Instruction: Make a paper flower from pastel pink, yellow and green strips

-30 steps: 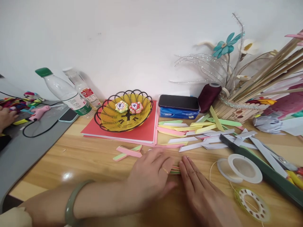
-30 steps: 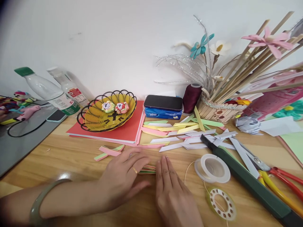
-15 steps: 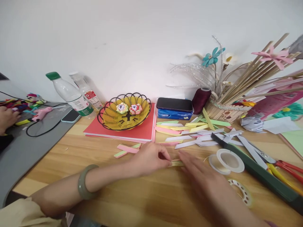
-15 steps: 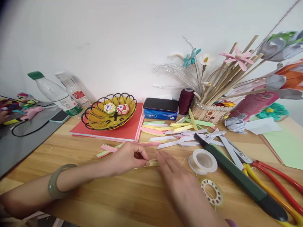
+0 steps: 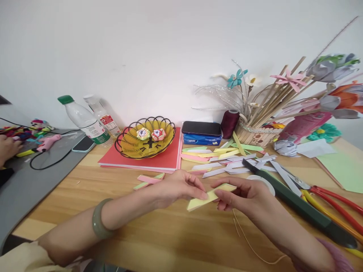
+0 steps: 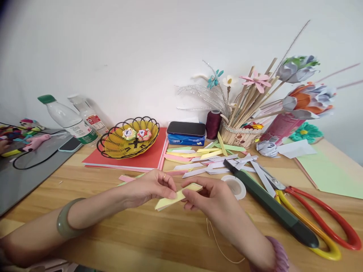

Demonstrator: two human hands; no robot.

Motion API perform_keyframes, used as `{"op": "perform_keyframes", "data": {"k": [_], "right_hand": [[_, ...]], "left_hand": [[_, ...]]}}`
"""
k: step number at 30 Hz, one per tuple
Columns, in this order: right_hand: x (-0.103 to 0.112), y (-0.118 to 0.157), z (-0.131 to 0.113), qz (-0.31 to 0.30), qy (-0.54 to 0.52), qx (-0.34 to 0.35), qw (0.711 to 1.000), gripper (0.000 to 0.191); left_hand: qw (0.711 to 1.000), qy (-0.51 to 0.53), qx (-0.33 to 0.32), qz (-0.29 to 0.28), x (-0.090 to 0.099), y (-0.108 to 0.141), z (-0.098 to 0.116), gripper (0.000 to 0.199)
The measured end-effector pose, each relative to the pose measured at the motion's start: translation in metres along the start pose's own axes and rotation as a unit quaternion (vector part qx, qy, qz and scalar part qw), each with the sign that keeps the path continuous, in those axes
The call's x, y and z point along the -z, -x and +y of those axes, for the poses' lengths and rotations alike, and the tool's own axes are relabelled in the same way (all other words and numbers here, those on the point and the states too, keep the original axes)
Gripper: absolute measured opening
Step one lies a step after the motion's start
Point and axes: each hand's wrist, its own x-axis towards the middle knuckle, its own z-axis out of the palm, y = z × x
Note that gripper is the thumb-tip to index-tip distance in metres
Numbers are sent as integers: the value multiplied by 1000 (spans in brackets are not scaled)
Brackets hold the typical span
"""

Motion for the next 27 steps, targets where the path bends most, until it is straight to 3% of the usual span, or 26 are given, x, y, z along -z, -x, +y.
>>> {"op": "perform_keyframes", "data": {"k": [5, 9, 14, 20, 23, 25, 27], "right_hand": [[4, -4, -7, -31, -32, -27, 999, 18], [6, -5, -8, -55, -36, -14, 998, 14], [14, -6, -6, -68, -15, 7, 998, 15], [23, -5, -8, -30, 19, 12, 999, 14], [32, 0, -6, -16, 29, 21, 999, 30], [43, 7, -3, 41, 71, 47, 995, 40], [55, 19, 0, 137, 154, 76, 976, 35]], "left_hand": [[996, -14, 59, -69, -2, -1, 8, 19], [993, -54, 49, -92, -9, 0, 14, 21], [997, -48, 39, -50, -19, 0, 20, 19], [1000, -7, 0, -19, -29, -2, 23, 19], [999, -28, -37, -25, -29, -6, 22, 21], [998, -28, -51, -21, -26, -9, 19, 21], [999, -12, -43, -6, -23, -11, 16, 22]]}}
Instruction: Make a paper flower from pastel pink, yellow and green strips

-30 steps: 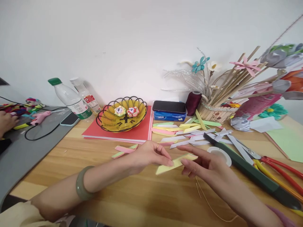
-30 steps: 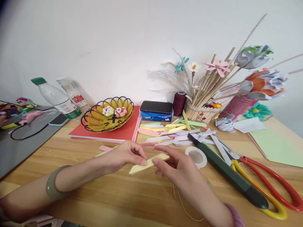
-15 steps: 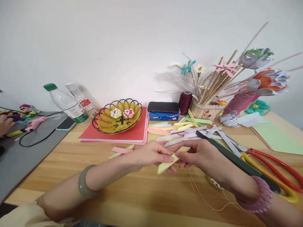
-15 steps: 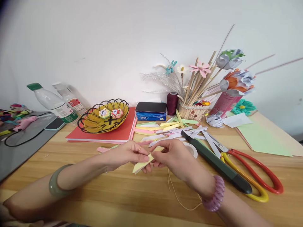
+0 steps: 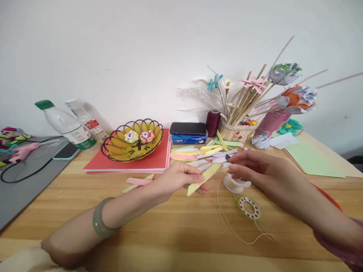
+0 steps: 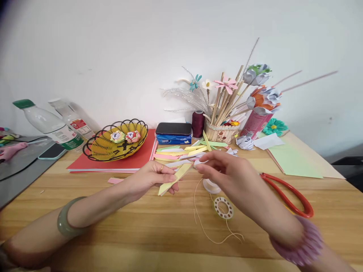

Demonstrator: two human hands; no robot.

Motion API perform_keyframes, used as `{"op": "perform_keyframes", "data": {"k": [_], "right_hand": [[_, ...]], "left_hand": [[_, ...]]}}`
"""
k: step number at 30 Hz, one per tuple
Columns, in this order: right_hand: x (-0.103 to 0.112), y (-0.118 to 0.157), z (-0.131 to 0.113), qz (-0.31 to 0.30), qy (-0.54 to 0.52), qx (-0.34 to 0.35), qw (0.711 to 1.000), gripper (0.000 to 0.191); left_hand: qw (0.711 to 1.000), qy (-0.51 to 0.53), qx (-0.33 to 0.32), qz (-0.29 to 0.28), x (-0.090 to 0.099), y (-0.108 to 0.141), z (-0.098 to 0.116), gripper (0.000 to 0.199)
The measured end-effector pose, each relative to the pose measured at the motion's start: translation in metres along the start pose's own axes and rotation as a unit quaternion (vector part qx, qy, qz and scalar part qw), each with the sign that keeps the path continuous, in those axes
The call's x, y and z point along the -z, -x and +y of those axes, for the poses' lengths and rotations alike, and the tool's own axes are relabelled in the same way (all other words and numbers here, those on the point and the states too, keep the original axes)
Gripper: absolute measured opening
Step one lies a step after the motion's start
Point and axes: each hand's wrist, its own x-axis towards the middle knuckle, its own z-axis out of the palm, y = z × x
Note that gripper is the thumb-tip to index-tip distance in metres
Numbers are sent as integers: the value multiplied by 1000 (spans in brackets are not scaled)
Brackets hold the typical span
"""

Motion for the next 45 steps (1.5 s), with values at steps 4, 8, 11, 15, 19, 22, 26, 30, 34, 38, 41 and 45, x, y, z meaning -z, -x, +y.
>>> {"op": "perform_keyframes", "data": {"k": [4, 8, 11, 15, 19, 22, 26, 30, 34, 38, 41, 45], "right_hand": [[20, 26, 14, 34, 177, -38, 983, 37], [14, 49, 34, -13, 239, -34, 970, 31], [1, 55, 48, -30, 286, -57, 956, 22], [-4, 53, 51, -51, 244, -32, 968, 27], [3, 48, 42, -53, 131, -74, 987, 32], [4, 44, 32, -80, 13, -136, 987, 35], [-2, 33, 5, -78, -110, -149, 980, 33], [-19, 19, -25, -35, -166, -94, 981, 32], [-44, 6, -31, -72, -193, -104, 973, 30], [-59, -2, -23, -66, -203, -114, 970, 33], [-60, -3, -20, -46, -187, -96, 976, 36], [-58, -2, -20, -38, -157, -76, 984, 36]], "left_hand": [[999, 31, 24, 28, 4, -3, -6, 20], [998, 46, 25, 26, 5, -6, -12, 19], [998, 44, 29, 17, 4, -8, -15, 19], [998, 39, 33, 23, 2, -11, -18, 17], [996, 66, 45, 43, 1, -12, -20, 19], [993, 88, 58, 46, -1, -10, -20, 24], [995, 85, 37, 48, -6, -7, -19, 23], [992, 116, 13, 53, -10, -4, -18, 22], [987, 146, -26, 64, -13, -2, -17, 16], [984, 150, -77, 56, -13, 0, -15, 14], [985, 135, -95, 58, -13, 1, -13, 18], [984, 118, -100, 88, -12, 0, -13, 22]]}}
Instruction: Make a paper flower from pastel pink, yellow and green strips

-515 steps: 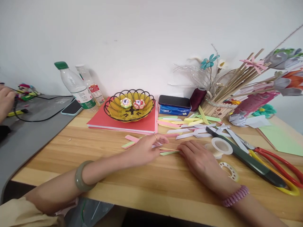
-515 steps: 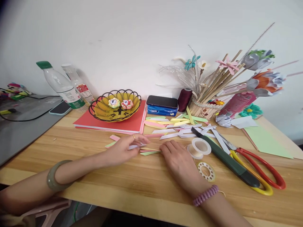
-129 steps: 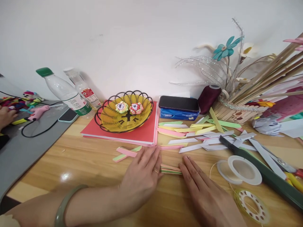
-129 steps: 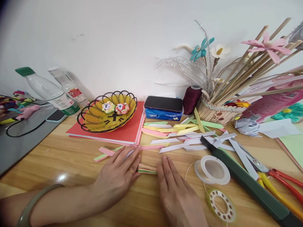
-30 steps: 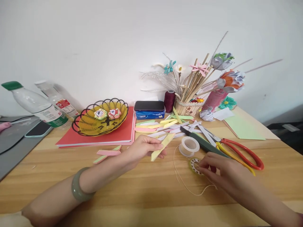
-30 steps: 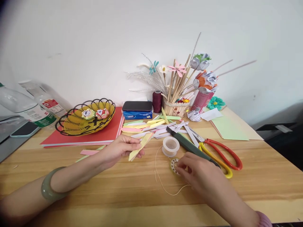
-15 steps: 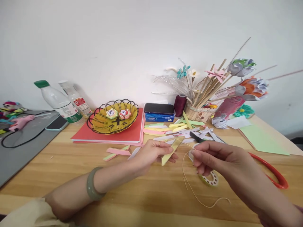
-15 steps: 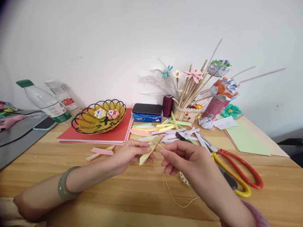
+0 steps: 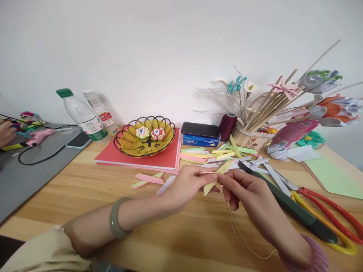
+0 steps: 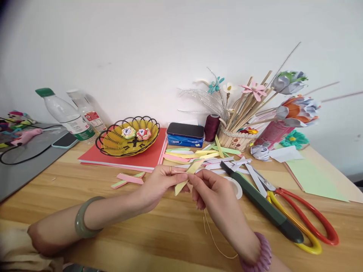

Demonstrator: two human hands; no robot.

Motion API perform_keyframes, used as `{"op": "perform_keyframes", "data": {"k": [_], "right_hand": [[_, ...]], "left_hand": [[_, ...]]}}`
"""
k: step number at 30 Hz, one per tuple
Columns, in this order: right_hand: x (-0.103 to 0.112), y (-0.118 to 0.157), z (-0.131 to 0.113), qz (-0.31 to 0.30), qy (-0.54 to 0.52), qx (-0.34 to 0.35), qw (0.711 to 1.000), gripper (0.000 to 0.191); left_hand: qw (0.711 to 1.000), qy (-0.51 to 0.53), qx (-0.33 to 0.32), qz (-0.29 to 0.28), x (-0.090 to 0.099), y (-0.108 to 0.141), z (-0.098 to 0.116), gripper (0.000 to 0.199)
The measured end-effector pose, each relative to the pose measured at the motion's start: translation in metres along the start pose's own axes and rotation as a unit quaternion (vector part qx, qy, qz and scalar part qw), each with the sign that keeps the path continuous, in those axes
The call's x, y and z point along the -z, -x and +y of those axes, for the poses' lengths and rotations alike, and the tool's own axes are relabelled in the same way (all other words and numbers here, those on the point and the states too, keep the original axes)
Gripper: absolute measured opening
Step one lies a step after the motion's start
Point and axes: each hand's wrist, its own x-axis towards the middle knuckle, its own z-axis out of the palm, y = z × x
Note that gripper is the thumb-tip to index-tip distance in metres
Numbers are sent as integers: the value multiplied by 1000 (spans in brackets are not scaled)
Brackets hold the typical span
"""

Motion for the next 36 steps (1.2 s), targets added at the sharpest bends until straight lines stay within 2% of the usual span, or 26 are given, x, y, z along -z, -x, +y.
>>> {"op": "perform_keyframes", "data": {"k": [5, 11, 16, 19, 23, 26, 31, 34, 36], "right_hand": [[2, 1, 0, 16, 58, 4, 998, 35], [1, 3, 3, 67, 141, 16, 988, 33], [3, 4, 5, 60, 156, 27, 986, 31], [4, 3, 5, 50, 155, 16, 986, 31], [4, 2, 3, 35, 152, 10, 988, 32], [4, 1, 3, 26, 160, 33, 986, 32], [15, 2, 6, -50, 167, 113, 978, 27], [26, 2, 6, -107, 170, 102, 974, 29], [33, 1, 5, -150, 170, 87, 970, 30]], "left_hand": [[999, -31, 5, 16, 1, -2, 0, 22], [999, -45, -17, 11, 0, -1, 3, 19], [1000, 1, -4, 4, 0, -1, 2, 14], [999, 26, 8, 22, 0, -2, 1, 15], [999, 29, 16, 39, 0, -1, 0, 16], [999, 30, 30, 30, 2, -1, 2, 15], [997, 66, 35, 21, 6, -2, 5, 16], [996, 86, 35, 2, 6, -3, 8, 17], [995, 84, 44, -32, 5, -2, 11, 17]]}}
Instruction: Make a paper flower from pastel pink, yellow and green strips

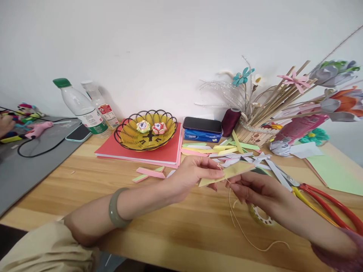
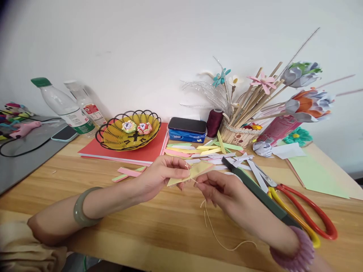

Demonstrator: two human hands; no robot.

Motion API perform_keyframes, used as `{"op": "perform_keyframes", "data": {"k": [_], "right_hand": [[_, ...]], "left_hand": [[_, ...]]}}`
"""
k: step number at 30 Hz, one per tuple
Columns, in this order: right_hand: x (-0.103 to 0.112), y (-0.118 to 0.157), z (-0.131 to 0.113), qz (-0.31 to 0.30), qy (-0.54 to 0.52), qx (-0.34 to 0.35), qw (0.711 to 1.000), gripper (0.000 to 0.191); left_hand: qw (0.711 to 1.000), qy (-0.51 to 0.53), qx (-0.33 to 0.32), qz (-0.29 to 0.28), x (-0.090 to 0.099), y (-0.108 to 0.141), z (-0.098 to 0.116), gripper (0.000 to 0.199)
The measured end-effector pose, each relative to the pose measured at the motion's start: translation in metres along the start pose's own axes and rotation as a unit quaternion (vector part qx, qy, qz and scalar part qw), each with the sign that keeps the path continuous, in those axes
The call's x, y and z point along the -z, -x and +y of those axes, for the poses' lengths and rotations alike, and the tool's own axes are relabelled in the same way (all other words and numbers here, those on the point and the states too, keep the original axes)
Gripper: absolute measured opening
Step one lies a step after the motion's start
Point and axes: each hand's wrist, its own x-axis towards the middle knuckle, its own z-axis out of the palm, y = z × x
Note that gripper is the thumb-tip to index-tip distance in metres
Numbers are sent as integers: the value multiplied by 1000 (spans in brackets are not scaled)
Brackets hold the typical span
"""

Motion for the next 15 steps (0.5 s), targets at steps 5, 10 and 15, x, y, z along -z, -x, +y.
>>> {"op": "perform_keyframes", "data": {"k": [5, 10, 15], "right_hand": [[20, -8, -3, -121, 52, 30, 991, 24], [37, -17, -16, -123, 208, 46, 969, 28], [30, -17, -38, -7, 343, 84, 936, 29]], "left_hand": [[989, -71, 51, -121, -3, 8, 6, 11], [976, -149, 80, -139, -3, 9, 7, 14], [978, -192, 53, -56, -1, 3, 4, 10]]}}
